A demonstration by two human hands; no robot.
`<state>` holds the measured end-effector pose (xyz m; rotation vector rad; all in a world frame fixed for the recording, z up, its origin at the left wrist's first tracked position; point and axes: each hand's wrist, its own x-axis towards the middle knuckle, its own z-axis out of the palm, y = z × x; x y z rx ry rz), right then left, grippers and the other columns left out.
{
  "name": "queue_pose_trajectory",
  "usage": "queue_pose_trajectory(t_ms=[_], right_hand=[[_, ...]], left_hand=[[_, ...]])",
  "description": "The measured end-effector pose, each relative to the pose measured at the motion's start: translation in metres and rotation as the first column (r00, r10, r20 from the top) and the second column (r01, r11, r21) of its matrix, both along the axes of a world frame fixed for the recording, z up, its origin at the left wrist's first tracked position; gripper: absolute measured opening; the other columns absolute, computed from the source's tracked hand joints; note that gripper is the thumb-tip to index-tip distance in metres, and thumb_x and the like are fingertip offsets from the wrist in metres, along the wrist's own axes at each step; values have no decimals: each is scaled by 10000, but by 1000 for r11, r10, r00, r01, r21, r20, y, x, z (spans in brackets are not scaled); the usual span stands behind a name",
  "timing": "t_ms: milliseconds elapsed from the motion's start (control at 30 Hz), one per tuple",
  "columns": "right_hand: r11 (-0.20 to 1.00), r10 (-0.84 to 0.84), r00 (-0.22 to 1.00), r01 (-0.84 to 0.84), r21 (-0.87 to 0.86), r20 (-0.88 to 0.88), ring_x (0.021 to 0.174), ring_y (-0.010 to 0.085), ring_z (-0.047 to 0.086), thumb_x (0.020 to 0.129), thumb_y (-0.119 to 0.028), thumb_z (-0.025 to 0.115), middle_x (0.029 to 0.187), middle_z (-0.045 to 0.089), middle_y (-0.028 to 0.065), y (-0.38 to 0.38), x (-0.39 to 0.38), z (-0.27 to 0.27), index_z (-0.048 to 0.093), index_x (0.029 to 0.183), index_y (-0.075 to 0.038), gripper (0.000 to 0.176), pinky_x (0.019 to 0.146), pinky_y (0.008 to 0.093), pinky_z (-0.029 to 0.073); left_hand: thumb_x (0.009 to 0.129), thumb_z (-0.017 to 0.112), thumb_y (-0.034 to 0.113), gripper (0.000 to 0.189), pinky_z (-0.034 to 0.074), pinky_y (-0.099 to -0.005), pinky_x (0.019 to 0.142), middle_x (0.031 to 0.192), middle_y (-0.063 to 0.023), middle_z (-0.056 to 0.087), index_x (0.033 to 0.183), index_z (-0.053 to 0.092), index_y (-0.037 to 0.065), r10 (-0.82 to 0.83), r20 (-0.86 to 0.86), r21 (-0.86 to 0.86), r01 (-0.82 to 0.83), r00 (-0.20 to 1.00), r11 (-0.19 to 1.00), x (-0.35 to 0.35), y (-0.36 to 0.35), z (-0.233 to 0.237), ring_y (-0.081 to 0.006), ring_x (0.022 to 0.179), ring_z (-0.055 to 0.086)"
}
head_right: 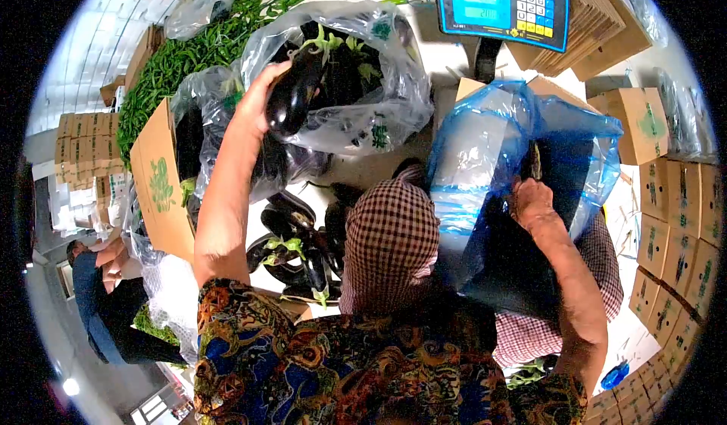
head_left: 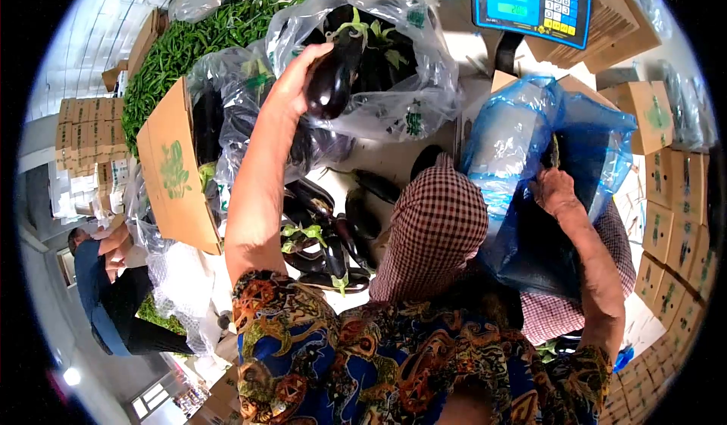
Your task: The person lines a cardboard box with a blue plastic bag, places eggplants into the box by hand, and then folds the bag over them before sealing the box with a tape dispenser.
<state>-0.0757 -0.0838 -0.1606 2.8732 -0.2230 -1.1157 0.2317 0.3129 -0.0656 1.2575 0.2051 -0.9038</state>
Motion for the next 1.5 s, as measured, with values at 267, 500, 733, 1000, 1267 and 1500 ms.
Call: queue_pose_trajectory(t_ms=[267, 500, 733, 1000, 1267, 1500], right_hand=[[997, -83, 994, 82, 14, 68, 915, 343, 657, 839, -384, 649, 927, 677, 151, 1, 8, 16, 659, 990, -96, 325, 783, 433, 538], [969, 119, 932, -184, 163, 343, 788, 420, 592, 844, -323, 631, 854, 603, 188, -34, -12, -14, 555, 1093, -104, 340, 662, 510, 486], [959, -207, 951, 150, 242, 231, 831, 423, 615, 886, -329, 616, 843, 639, 194, -47, 7, 25, 563, 1077, -78, 320, 685, 508, 496], [960, -148, 956, 77, 271, 252, 826, 387, 622, 881, -309, 616, 832, 643, 206, -33, -7, 13, 596, 1112, -76, 329, 717, 474, 475], [204, -610, 741, 488, 849, -280, 904, 215, 669, 951, -530, 466, 1033, 678, 144, -19, 29, 82, 612, 1119, -24, 553, 728, 327, 551], [35, -891, 454, 51, 998, 8, 929, 240, 666, 882, -507, 588, 1062, 658, 142, 15, 3, 146, 561, 1219, -34, 581, 820, 357, 559]], left_hand=[[770, 637, 112, 663, 467, -376, 977, 1310, -151, 541, 1380, 410, -14, 54, 93, -63, -48, 994, 997, -126, 36, -8, -257, 1159, 562], [650, 698, -3, 730, 413, -314, 948, 1170, -53, 583, 1343, 472, 46, -193, 352, 228, 116, 916, 967, -169, 20, -19, -186, 1048, 549], [710, 554, -120, 669, 442, -335, 968, 1209, -110, 576, 1357, 439, 3, -36, 553, 217, -103, 832, 971, -136, -23, 36, -235, 1097, 570], [648, 739, -62, 791, 421, -294, 956, 1190, -76, 603, 1373, 432, 10, -158, 490, 318, -7, 857, 948, -140, -23, 14, -176, 1043, 572], [598, 800, -95, 768, 467, -347, 973, 1254, -101, 544, 1288, 488, 32, 5, 875, -108, 184, 484, 977, -141, -114, 80, -213, 1147, 547], [716, 733, 179, 423, 394, -413, 995, 1111, -35, 648, 1128, 640, 166, 2, 923, 250, 605, -384, 756, -158, -247, 76, -294, 1127, 546]])
